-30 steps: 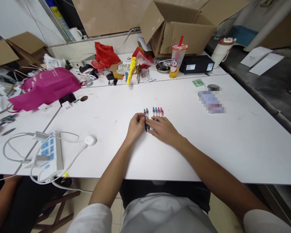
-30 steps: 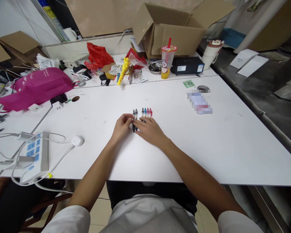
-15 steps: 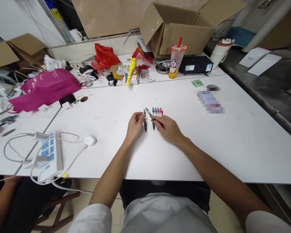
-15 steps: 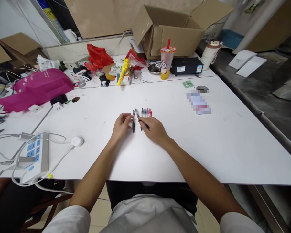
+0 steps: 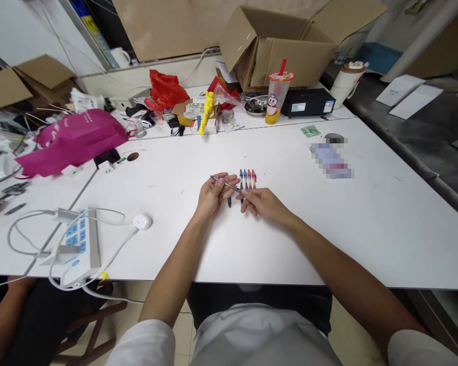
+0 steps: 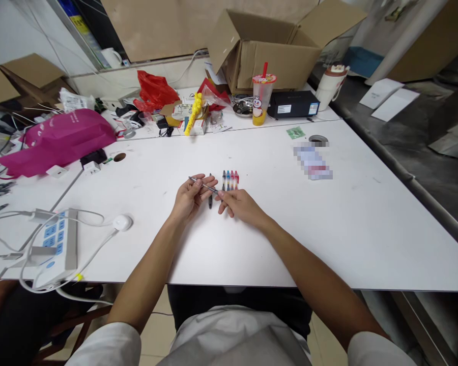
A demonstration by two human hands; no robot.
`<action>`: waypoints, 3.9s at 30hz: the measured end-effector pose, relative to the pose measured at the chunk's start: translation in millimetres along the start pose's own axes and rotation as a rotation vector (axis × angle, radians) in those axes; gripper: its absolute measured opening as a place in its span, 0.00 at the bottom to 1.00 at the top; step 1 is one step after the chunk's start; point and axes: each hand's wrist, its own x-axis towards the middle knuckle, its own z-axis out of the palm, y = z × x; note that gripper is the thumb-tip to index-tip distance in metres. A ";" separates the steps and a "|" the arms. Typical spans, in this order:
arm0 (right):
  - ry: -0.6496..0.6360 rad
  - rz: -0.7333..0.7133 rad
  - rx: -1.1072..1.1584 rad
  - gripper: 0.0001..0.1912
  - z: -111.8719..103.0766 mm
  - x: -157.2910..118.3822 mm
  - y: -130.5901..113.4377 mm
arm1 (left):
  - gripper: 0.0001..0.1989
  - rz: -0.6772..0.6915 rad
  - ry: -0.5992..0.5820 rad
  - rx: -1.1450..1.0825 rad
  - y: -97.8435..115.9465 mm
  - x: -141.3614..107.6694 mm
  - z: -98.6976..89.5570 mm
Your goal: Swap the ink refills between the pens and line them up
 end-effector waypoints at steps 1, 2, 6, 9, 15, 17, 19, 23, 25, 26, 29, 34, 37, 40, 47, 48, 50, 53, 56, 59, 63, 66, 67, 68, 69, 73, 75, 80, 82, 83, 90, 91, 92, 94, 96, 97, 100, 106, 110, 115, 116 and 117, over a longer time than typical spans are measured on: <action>-0.016 0.009 -0.027 0.26 -1.0 0.0 0.1 | 0.13 0.011 -0.004 -0.003 -2.4 0.3 0.3; -0.008 -0.011 -0.070 0.23 -1.9 -0.3 0.4 | 0.13 0.026 0.001 -0.006 -4.9 0.7 0.5; 0.161 -0.162 -0.270 0.14 -2.1 -2.3 4.1 | 0.13 0.065 0.038 -0.024 -11.0 2.2 1.1; 0.164 -0.160 -0.188 0.16 0.1 -1.8 7.0 | 0.12 0.028 0.039 -0.032 -10.1 1.6 2.9; 0.289 -0.256 -0.151 0.16 -0.5 2.4 9.7 | 0.11 -0.038 0.076 -0.024 -6.8 -0.4 8.1; 0.276 -0.235 -0.142 0.17 -1.6 2.7 9.8 | 0.12 -0.044 0.088 -0.006 -6.6 -0.6 8.8; 0.292 -0.247 -0.148 0.17 -2.2 2.6 9.4 | 0.13 -0.045 0.095 0.013 -6.4 -0.7 9.0; 0.289 -0.226 -0.102 0.19 -2.3 2.3 8.3 | 0.16 -0.049 0.099 0.044 -6.1 -0.7 8.5; 0.293 -0.226 -0.082 0.20 -2.4 2.6 8.1 | 0.16 -0.049 0.104 0.042 -6.3 -0.4 8.0; 0.297 -0.226 -0.074 0.20 -2.4 2.9 8.0 | 0.16 -0.049 0.107 0.042 -6.5 -0.2 7.6; 0.301 -0.211 -0.053 0.20 -2.4 3.6 7.4 | 0.16 -0.050 0.115 0.049 -7.1 0.3 6.8; 0.309 -0.193 -0.045 0.16 -2.3 3.9 5.0 | 0.16 -0.051 0.125 0.067 -7.8 0.2 7.0; 0.333 -0.211 -0.087 0.08 -3.0 3.6 3.0 | 0.15 -0.055 0.144 0.079 -8.0 -0.2 8.2; 0.346 -0.265 -0.090 0.04 -3.6 3.3 0.1 | 0.15 -0.057 0.165 0.081 -8.3 0.2 8.5; 0.379 -0.334 -0.146 0.08 -5.3 4.2 -1.8 | 0.14 -0.003 0.195 0.048 -7.5 2.9 4.5; 0.368 -0.337 -0.148 0.09 -5.6 4.4 -1.0 | 0.14 -0.004 0.198 0.042 -7.3 3.0 4.3; 0.349 -0.328 -0.140 0.10 -6.6 4.5 0.2 | 0.13 -0.006 0.207 0.026 -6.8 3.1 4.1; 0.357 -0.277 -0.132 0.12 -11.4 3.6 -0.5 | 0.11 0.005 0.236 0.012 -5.1 3.9 3.1; 0.370 -0.239 -0.127 0.14 -21.8 3.0 -2.7 | 0.13 0.040 0.283 0.010 -1.9 5.7 -0.5; 0.360 -0.246 -0.085 0.15 -34.3 4.1 -3.7 | 0.14 0.083 0.327 0.007 1.8 7.1 -5.2; 0.348 -0.254 0.005 0.17 -44.1 6.7 -3.0 | 0.11 0.109 0.363 0.003 5.3 6.6 -7.7; 0.324 -0.235 0.078 0.19 -45.0 7.8 -1.2 | 0.11 0.110 0.361 0.018 6.9 4.7 -6.7; 0.311 -0.229 0.095 0.19 -44.4 7.9 -0.4 | 0.12 0.109 0.358 0.027 7.3 4.0 -6.3; 0.299 -0.224 0.105 0.19 -43.5 7.9 0.4 | 0.13 0.109 0.354 0.035 7.5 3.4 -5.8; 0.289 -0.221 0.108 0.18 -42.2 7.8 1.3 | 0.15 0.109 0.352 0.041 7.5 3.0 -5.4; 0.285 -0.214 0.030 0.14 -32.6 6.5 2.3 | 0.17 0.104 0.339 0.052 4.7 2.7 -3.0; 0.286 -0.202 -0.027 0.16 -26.3 5.3 1.1 | 0.17 0.098 0.315 0.059 1.7 2.9 -0.9; 0.330 -0.138 -0.064 0.16 -17.7 3.1 -2.6 | 0.18 0.072 0.246 0.065 -3.9 2.2 4.2; 0.354 -0.128 -0.059 0.17 -18.0 3.3 -3.2 | 0.18 0.073 0.234 0.056 -4.2 1.7 5.1; 0.365 -0.123 -0.053 0.17 -18.5 3.5 -3.5 | 0.18 0.074 0.230 0.053 -4.1 1.4 5.3; 0.401 -0.122 -0.025 0.19 -20.8 5.3 -4.2 | 0.16 0.086 0.262 0.061 -2.7 1.9 4.1; 0.404 -0.124 -0.031 0.19 -21.7 5.4 -3.8 | 0.15 0.087 0.278 0.060 -1.5 2.1 3.2; 0.407 -0.126 -0.039 0.19 -22.9 5.4 -3.2 | 0.14 0.087 0.294 0.057 0.2 2.3 2.1; 0.421 -0.132 -0.064 0.19 -25.9 5.5 -1.8 | 0.12 0.092 0.325 0.047 4.4 2.4 -0.2; 0.435 -0.143 -0.086 0.18 -28.7 5.8 -0.6 | 0.13 0.106 0.352 0.038 8.5 2.5 -2.0; 0.440 -0.147 -0.092 0.18 -29.9 5.9 -0.2 | 0.13 0.111 0.362 0.035 10.0 2.5 -2.6; 0.439 -0.148 -0.099 0.17 -31.9 6.1 -0.2 | 0.15 0.108 0.365 0.038 11.0 2.8 -2.6; 0.397 -0.124 -0.081 0.20 -26.6 6.0 -1.5 | 0.16 0.041 0.248 0.003 0.6 2.3 3.9; 0.372 -0.133 -0.067 0.23 -15.5 5.5 -0.6 | 0.15 -0.052 0.134 -0.035 -7.2 -0.7 10.7; 0.385 -0.180 -0.088 0.26 -12.8 2.0 -3.2 | 0.13 -0.047 0.141 -0.074 -7.2 -0.5 9.7; 0.397 -0.206 -0.101 0.26 -14.9 1.5 -3.9 | 0.13 -0.042 0.155 -0.077 -6.2 0.2 8.6; 0.409 -0.233 -0.115 0.27 -17.3 1.3 -4.4 | 0.12 -0.038 0.167 -0.078 -5.1 0.8 7.4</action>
